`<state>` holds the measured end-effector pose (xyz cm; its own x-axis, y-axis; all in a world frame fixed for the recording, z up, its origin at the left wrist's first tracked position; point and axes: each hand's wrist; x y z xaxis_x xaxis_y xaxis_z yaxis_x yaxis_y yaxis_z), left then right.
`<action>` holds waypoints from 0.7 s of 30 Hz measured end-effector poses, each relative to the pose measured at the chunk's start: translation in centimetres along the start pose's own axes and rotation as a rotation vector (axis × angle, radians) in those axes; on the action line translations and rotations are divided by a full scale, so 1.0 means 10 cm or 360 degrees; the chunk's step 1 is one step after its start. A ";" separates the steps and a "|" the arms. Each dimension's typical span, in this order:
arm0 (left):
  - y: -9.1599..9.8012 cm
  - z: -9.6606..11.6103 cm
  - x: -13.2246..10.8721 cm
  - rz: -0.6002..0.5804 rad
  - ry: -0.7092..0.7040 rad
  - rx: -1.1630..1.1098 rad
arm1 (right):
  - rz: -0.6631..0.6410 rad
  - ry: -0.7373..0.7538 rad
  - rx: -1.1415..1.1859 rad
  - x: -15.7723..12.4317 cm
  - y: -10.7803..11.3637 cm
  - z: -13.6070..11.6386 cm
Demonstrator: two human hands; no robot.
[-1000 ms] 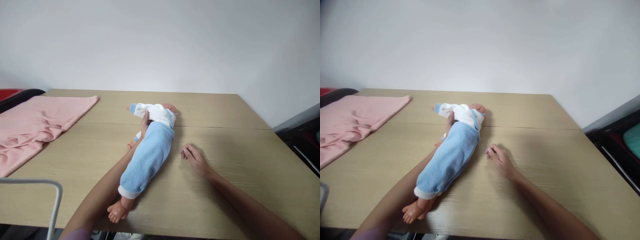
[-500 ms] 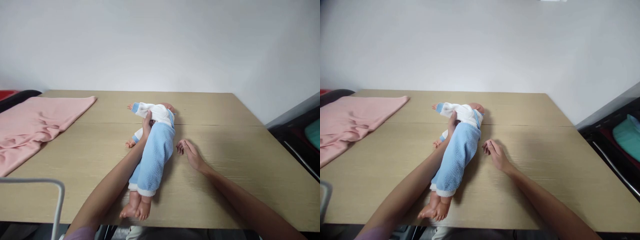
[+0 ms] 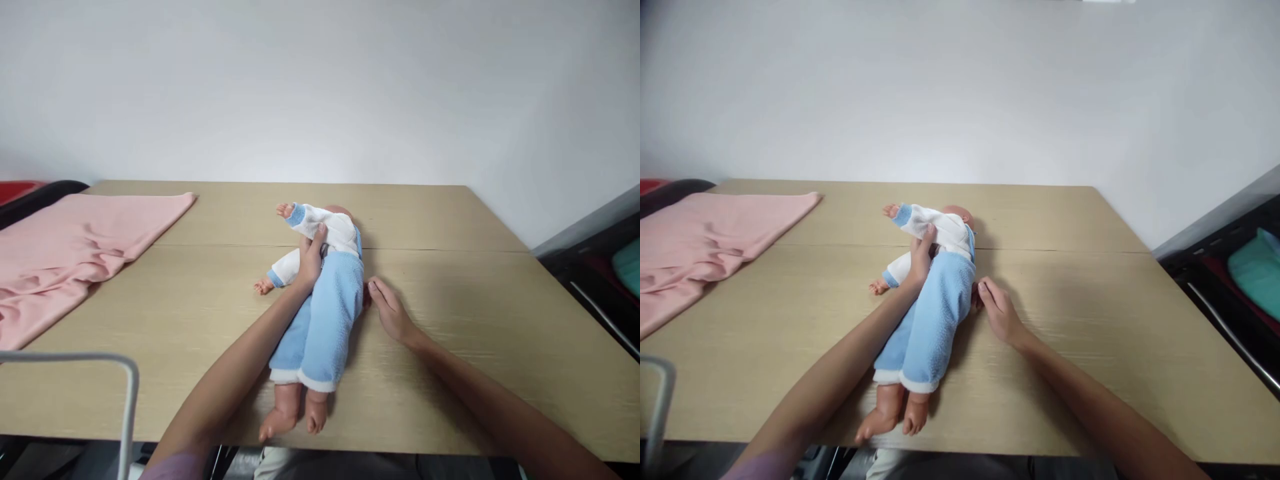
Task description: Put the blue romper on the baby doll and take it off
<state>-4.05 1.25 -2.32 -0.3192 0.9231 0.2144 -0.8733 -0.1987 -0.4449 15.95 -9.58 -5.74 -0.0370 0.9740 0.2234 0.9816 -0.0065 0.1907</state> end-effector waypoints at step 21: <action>-0.37 -0.10 -0.31 -0.0955 -0.0804 0.0931 | 0.0171 -0.0950 0.0651 0.08 0.66 0.13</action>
<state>0.50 -0.51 -2.24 0.2368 0.7015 0.6722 -0.9432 0.0001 0.3321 22.66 -8.52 -5.57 0.0569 0.9310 -0.3606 0.9698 -0.1373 -0.2014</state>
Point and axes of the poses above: each hand's wrist, its own x-axis towards the middle knuckle, its own y-axis out of the back of the hand, z = x × y, and after that the axes turned 10 degrees about z, right-handed
